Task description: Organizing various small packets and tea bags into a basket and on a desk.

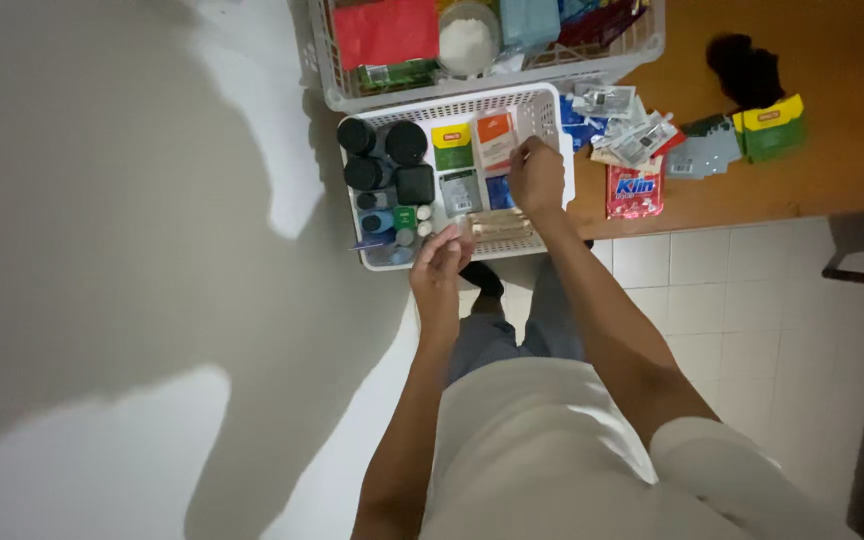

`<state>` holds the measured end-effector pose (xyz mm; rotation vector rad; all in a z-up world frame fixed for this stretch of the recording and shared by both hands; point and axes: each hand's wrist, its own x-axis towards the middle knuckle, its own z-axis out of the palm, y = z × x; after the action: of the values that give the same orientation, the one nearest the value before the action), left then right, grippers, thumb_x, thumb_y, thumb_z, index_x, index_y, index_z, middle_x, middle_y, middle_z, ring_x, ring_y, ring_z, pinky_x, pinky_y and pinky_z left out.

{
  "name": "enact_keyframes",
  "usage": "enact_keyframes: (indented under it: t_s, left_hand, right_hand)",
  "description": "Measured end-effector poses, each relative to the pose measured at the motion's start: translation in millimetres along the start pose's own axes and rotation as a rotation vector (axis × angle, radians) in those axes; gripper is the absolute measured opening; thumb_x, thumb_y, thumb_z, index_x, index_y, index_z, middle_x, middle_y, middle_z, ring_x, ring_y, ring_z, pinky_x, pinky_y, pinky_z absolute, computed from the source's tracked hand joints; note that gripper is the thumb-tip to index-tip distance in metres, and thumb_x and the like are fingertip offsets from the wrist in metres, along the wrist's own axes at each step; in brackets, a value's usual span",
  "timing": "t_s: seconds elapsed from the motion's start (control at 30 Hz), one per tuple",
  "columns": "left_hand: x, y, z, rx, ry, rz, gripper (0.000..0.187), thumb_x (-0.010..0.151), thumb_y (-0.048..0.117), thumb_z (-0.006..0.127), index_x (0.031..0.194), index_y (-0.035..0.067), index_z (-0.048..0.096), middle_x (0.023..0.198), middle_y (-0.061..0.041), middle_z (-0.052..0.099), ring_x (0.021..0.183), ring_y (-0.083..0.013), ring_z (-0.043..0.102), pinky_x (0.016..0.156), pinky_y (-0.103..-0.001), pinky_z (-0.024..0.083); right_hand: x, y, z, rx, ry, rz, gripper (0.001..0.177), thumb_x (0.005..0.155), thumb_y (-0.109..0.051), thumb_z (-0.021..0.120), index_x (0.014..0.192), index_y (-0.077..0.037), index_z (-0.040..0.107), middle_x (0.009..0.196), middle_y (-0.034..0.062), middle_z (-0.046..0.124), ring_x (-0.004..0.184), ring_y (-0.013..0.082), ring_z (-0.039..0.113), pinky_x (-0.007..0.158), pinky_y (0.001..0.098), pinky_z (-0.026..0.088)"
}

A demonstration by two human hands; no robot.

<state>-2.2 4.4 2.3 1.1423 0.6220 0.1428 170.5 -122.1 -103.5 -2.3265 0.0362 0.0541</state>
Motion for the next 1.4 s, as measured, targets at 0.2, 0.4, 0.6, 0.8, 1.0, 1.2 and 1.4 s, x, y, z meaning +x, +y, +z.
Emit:
enact_keyframes:
  t_s: [0.2,0.4,0.6,0.8,1.0,1.2,1.4]
  left_hand:
    - [-3.4,-0.1,-22.4,0.153,0.019,-0.011,0.029,0.104,0.013,0.057,0.130,0.001,0.065,0.115,-0.013,0.074,0.109,-0.0212,0.072,0.098,-0.034,0.060]
    - [2.9,-2.7,-32.3,0.066,0.029,-0.043,0.028,0.105,0.010,0.059,0.129,-0.002,0.065,0.112,-0.016,0.074,0.107,-0.0222,0.072,0.098,-0.036,0.058]
    - [7.2,0.5,-29.8,0.197,-0.001,-0.010,0.028,0.104,0.011,0.059,0.128,-0.002,0.065,0.111,-0.013,0.075,0.107,-0.0204,0.073,0.097,-0.035,0.061]
    - [7.5,2.7,-31.0,0.041,-0.018,-0.029,0.030,0.104,0.011,0.061,0.129,-0.005,0.065,0.112,-0.014,0.073,0.105,-0.0207,0.071,0.099,-0.034,0.058]
    - [8.2,-0.1,-25.5,0.240,-0.075,0.097,0.032,0.102,0.010,0.060,0.130,-0.004,0.062,0.114,-0.013,0.074,0.107,-0.0204,0.072,0.096,-0.034,0.060]
    - [19.4,-35.6,8.0,-0.079,-0.290,-0.017,0.029,0.103,0.006,0.060,0.130,-0.004,0.061,0.120,-0.014,0.070,0.114,-0.0214,0.069,0.105,-0.036,0.055]
    - [5.9,-41.1,119.6,0.349,-0.495,-0.037,0.028,0.103,0.009,0.060,0.129,-0.001,0.064,0.131,-0.014,0.067,0.121,-0.0211,0.068,0.105,-0.032,0.055]
  right_hand:
    - [1.8,9.5,13.9,-0.187,-0.061,-0.018,0.018,0.099,-0.014,0.063,0.094,0.003,0.067,0.093,0.0283,0.071,0.086,0.0450,0.070,0.078,0.0513,0.055]
    - [-21.3,-17.6,16.5,-0.370,-0.059,-0.393,0.041,0.088,-0.008,0.064,0.128,-0.001,0.066,0.139,0.0229,0.059,0.120,0.0405,0.060,0.095,0.0560,0.045]
    - [-18.0,-19.2,10.9,-0.528,-0.227,-0.374,0.049,0.082,-0.016,0.070,0.130,-0.007,0.064,0.150,0.0176,0.049,0.132,0.0404,0.044,0.106,0.0559,0.036]
    - [-19.8,-43.4,-16.4,-0.510,-0.247,-0.405,0.056,0.076,-0.017,0.073,0.131,-0.008,0.064,0.147,0.0171,0.049,0.129,0.0384,0.046,0.101,0.0519,0.039]
    - [-71.2,-45.8,-51.1,-0.265,-0.090,-0.447,0.036,0.086,-0.006,0.068,0.122,-0.010,0.071,0.137,0.0132,0.062,0.125,0.0369,0.055,0.102,0.0495,0.044]
    - [-118.7,-28.5,-147.2,-0.109,0.070,-0.193,0.031,0.086,-0.004,0.069,0.116,-0.006,0.073,0.120,0.0138,0.070,0.107,0.0366,0.062,0.095,0.0481,0.048]
    - [-77.9,111.7,-181.5,-0.287,0.223,0.193,0.024,0.098,-0.020,0.071,0.118,-0.008,0.070,0.108,0.0113,0.069,0.104,0.0341,0.064,0.092,0.0483,0.049]
